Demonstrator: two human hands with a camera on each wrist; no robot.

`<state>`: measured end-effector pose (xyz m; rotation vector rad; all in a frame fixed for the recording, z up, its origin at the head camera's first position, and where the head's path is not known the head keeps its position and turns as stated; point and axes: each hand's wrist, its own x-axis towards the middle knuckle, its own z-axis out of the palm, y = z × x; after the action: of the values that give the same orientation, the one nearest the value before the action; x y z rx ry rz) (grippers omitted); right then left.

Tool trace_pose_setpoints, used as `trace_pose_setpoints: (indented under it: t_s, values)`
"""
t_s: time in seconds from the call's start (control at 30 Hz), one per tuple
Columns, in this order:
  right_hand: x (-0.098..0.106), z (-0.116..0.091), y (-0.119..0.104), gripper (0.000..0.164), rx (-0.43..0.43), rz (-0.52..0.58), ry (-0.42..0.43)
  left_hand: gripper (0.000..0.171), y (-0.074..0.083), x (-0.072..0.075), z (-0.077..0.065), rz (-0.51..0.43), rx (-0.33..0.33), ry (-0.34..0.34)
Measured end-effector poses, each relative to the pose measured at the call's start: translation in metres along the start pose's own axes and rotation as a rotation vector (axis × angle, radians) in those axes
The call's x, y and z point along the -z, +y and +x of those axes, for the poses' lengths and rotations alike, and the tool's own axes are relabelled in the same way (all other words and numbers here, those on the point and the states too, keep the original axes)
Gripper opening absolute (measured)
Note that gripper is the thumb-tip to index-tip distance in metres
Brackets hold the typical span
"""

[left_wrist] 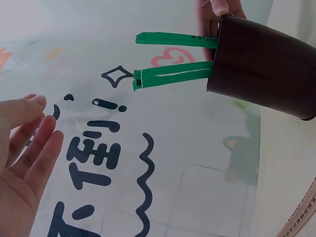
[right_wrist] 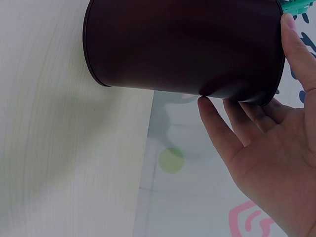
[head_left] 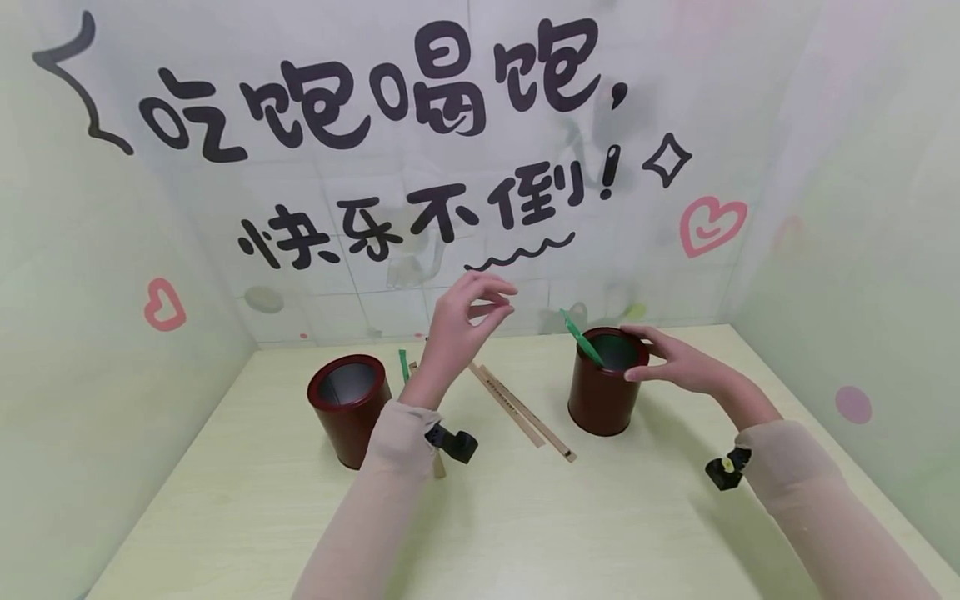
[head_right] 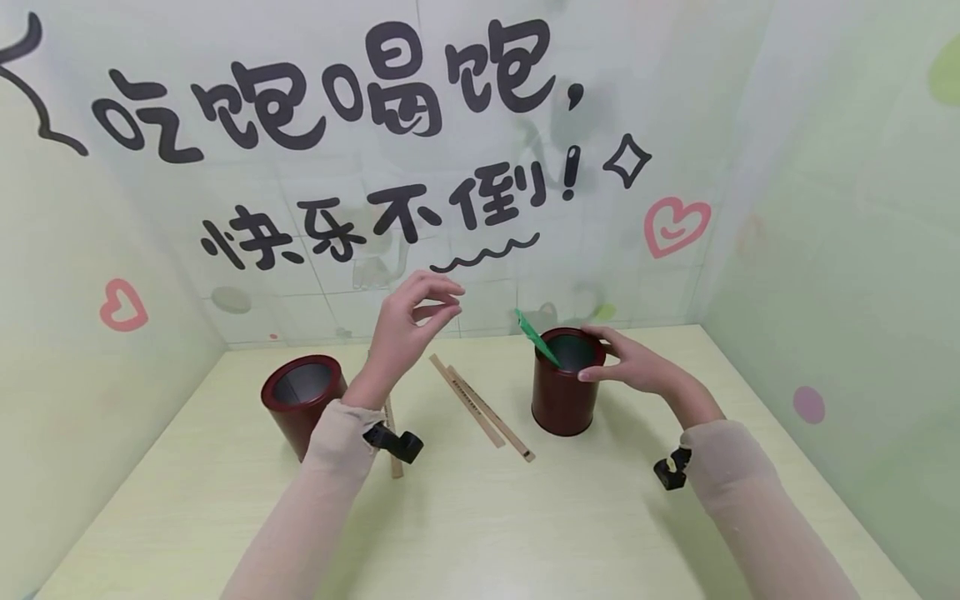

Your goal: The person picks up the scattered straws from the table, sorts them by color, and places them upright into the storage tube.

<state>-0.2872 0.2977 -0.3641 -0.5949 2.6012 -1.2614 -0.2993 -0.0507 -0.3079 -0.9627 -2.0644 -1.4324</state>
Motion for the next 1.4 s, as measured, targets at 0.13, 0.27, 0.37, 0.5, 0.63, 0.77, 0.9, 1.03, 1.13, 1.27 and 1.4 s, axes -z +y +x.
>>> trace_pose_setpoints:
  t_s: [0.13, 0.27, 0.37, 0.5, 0.63, 0.77, 0.9, 1.03, 1.13, 1.27, 1.4]
  values:
    - [0.002, 0.002, 0.0, 0.078, 0.0, -0.006, -0.001, 0.019, -0.007, 0.009, -0.008, -0.002, 0.023, 0.028]
    - [0.003, 0.003, -0.002, 0.077, 0.005, -0.013, -0.007, 0.019, -0.015, 0.018, -0.019, -0.006, 0.062, 0.06]
    - [0.005, 0.003, -0.003, 0.077, 0.005, -0.026, -0.006, 0.019, -0.019, 0.022, -0.026, -0.032, 0.108, 0.076]
    - [0.011, 0.001, -0.005, 0.078, -0.001, -0.035, 0.003, 0.02, -0.021, 0.026, -0.03, -0.053, 0.165, 0.077]
    - [0.012, 0.002, -0.005, 0.078, 0.002, -0.032, 0.001, 0.021, -0.029, 0.03, -0.041, -0.035, 0.214, 0.086]
    - [0.009, 0.003, -0.003, 0.078, 0.01, -0.029, -0.006, 0.022, -0.041, 0.035, -0.059, -0.042, 0.273, 0.113]
    - [0.005, 0.003, -0.001, 0.078, 0.006, -0.021, -0.009, 0.022, -0.05, 0.038, -0.077, -0.054, 0.319, 0.125]
    - [0.003, 0.004, -0.001, 0.079, 0.008, -0.014, -0.022, 0.022, -0.055, 0.039, -0.094, -0.053, 0.36, 0.123]
    - [0.004, 0.004, -0.002, 0.079, 0.009, -0.02, -0.016, 0.023, -0.058, 0.037, -0.101, -0.039, 0.395, 0.105]
    - [0.006, 0.003, -0.003, 0.078, 0.004, -0.018, -0.004, 0.028, -0.062, 0.034, -0.106, 0.005, 0.484, 0.062]
    - [0.006, 0.004, -0.003, 0.08, 0.0, -0.013, -0.016, 0.031, -0.063, 0.036, -0.111, 0.058, 0.594, 0.047]
